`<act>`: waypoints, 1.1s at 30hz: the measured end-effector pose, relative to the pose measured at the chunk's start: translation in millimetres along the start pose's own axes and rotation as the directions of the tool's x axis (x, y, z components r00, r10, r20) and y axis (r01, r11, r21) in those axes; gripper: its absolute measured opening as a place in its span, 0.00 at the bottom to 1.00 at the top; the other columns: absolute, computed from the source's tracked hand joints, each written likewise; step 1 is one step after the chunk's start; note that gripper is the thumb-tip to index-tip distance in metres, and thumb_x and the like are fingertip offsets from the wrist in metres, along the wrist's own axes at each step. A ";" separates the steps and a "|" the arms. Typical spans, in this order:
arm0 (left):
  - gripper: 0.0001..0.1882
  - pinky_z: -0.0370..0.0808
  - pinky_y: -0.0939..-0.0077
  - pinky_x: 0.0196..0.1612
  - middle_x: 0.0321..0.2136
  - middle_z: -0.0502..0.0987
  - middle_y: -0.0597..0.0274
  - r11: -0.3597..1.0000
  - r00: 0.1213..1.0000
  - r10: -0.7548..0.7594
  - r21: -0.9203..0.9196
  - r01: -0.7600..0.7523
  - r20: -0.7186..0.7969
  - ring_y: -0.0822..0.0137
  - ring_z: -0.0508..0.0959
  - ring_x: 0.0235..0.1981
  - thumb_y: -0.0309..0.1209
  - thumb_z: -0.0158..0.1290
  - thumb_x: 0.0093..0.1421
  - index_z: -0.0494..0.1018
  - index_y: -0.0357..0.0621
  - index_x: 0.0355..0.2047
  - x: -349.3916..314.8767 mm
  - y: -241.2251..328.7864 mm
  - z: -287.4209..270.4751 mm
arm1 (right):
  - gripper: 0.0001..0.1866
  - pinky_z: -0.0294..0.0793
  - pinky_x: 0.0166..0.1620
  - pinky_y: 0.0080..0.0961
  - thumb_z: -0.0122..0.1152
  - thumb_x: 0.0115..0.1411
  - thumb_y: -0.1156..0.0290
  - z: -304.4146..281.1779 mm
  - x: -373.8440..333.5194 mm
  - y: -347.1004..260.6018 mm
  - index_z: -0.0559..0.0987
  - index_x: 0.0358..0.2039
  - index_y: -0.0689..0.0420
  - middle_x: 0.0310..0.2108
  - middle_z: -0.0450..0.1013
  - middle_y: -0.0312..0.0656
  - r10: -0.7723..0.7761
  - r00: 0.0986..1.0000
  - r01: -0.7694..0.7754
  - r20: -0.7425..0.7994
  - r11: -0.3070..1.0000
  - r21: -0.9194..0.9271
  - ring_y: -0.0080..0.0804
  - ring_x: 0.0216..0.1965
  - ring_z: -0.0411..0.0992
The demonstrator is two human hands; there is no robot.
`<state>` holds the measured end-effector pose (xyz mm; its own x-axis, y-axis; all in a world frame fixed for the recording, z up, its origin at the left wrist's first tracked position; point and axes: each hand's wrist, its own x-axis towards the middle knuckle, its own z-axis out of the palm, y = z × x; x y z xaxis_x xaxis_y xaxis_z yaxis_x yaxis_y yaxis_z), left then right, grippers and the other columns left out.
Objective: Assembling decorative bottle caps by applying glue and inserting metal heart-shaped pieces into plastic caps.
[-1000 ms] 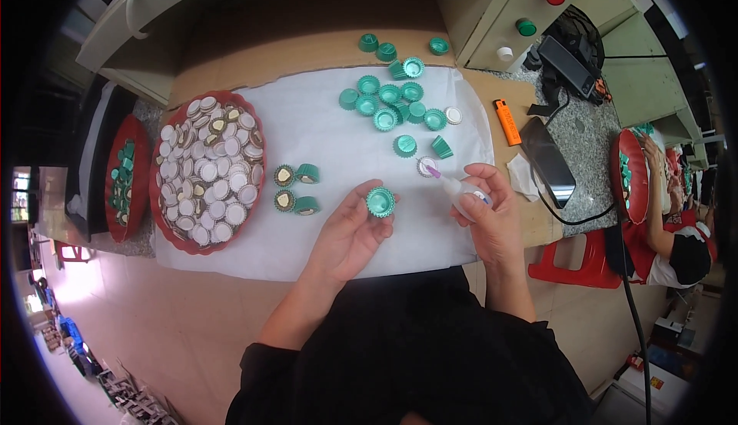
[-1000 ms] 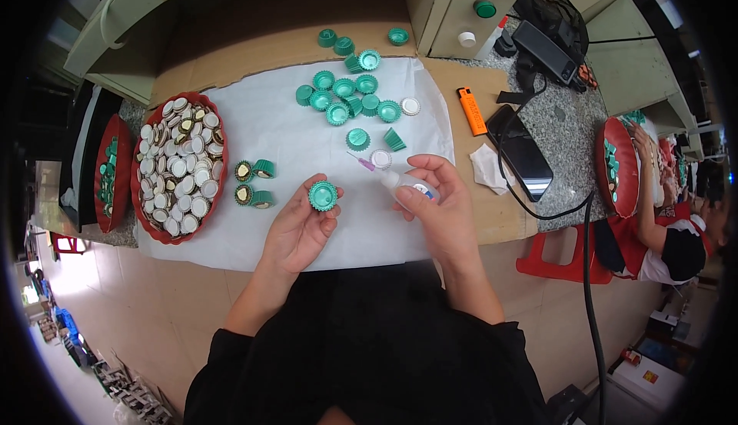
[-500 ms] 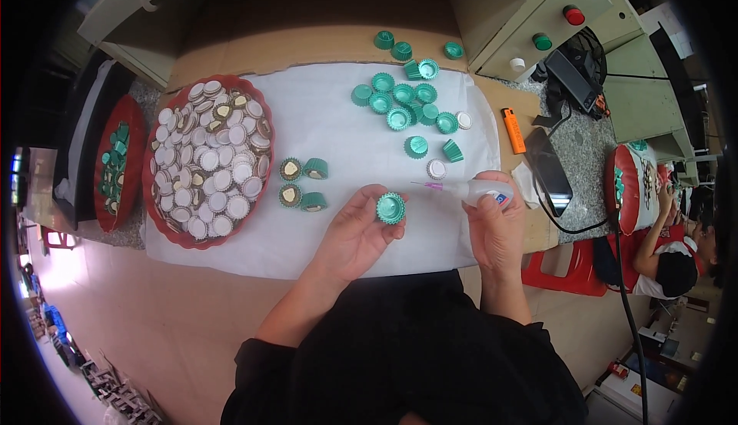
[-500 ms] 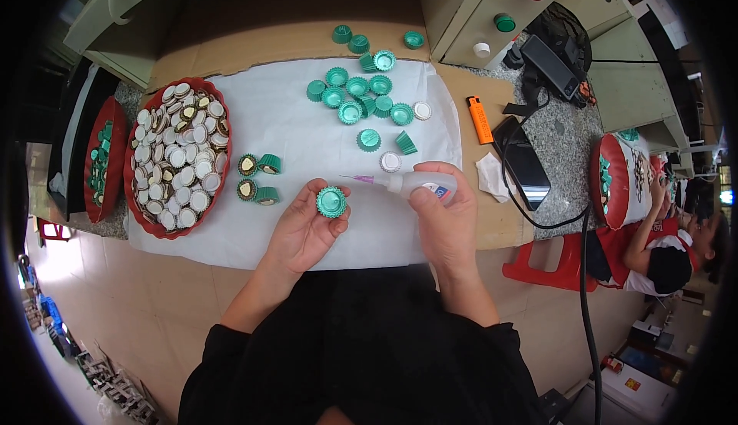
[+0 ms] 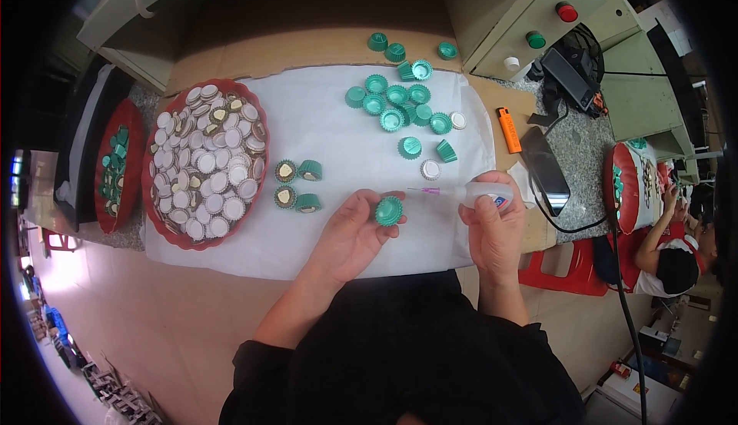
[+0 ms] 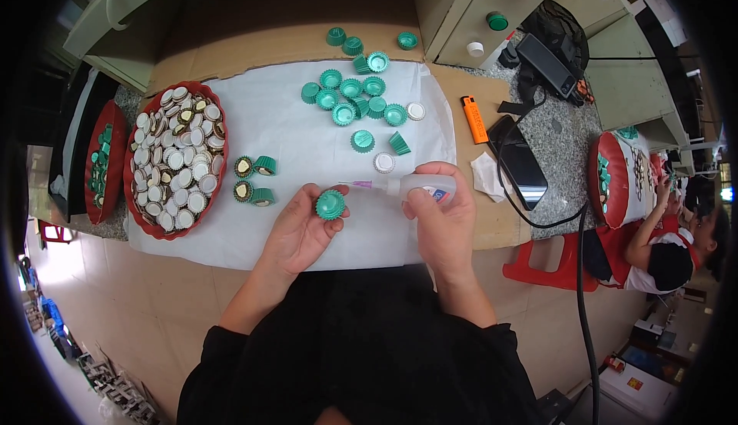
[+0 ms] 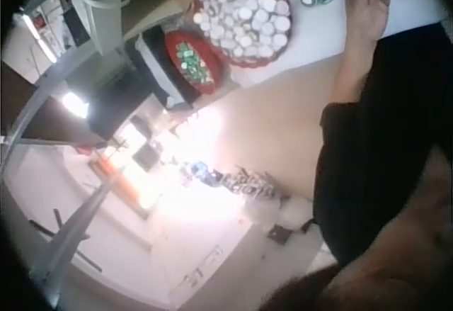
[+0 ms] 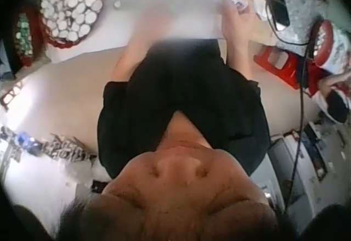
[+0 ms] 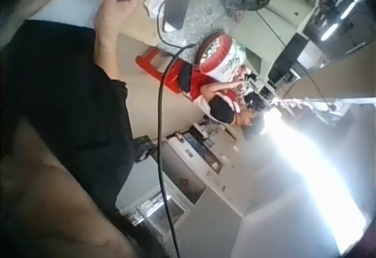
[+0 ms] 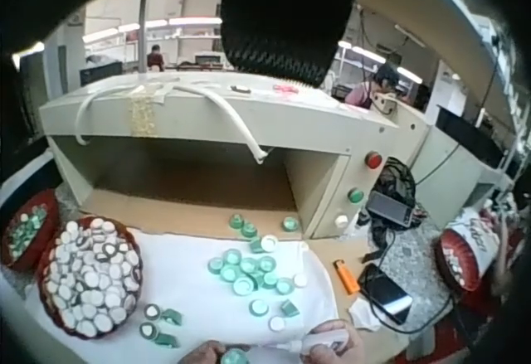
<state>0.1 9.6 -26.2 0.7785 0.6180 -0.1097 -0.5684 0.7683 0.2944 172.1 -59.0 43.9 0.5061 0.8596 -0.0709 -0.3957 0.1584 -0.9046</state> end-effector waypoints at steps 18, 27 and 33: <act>0.19 0.67 0.74 0.46 0.45 0.65 0.51 0.995 0.999 0.014 0.098 -0.009 -0.053 0.61 0.68 0.44 0.34 0.43 0.57 0.59 0.38 0.48 -0.3 2.0 1.3 | 0.15 0.64 0.32 0.20 0.58 0.49 0.72 -7.5 -19.5 15.8 0.65 0.35 0.63 0.31 0.64 0.45 -0.406 0.844 0.536 0.350 0.642 -0.548 0.31 0.30 0.64; 0.20 0.65 0.74 0.49 0.41 0.68 0.54 0.995 0.997 0.023 0.099 -0.016 -0.075 0.63 0.68 0.44 0.36 0.41 0.58 0.59 0.34 0.46 1.4 3.1 6.7 | 0.19 0.65 0.32 0.24 0.63 0.44 0.72 1.6 -17.3 22.1 0.66 0.35 0.61 0.31 0.67 0.46 -0.490 0.693 0.717 0.529 0.391 -0.578 0.37 0.30 0.65; 0.19 0.65 0.74 0.49 0.40 0.68 0.55 0.996 0.995 0.014 0.091 -0.005 -0.095 0.64 0.69 0.44 0.36 0.41 0.58 0.60 0.35 0.45 1.2 3.2 7.7 | 0.19 0.65 0.32 0.24 0.63 0.44 0.73 2.6 -15.7 23.2 0.66 0.36 0.61 0.31 0.67 0.46 -0.481 0.691 0.720 0.540 0.385 -0.578 0.37 0.29 0.65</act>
<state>1.3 11.5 -18.1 0.7419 0.6414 -0.1954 -0.5456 0.7469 0.3800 153.0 -67.5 25.1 0.1260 0.7801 0.6128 0.6549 0.3986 -0.6420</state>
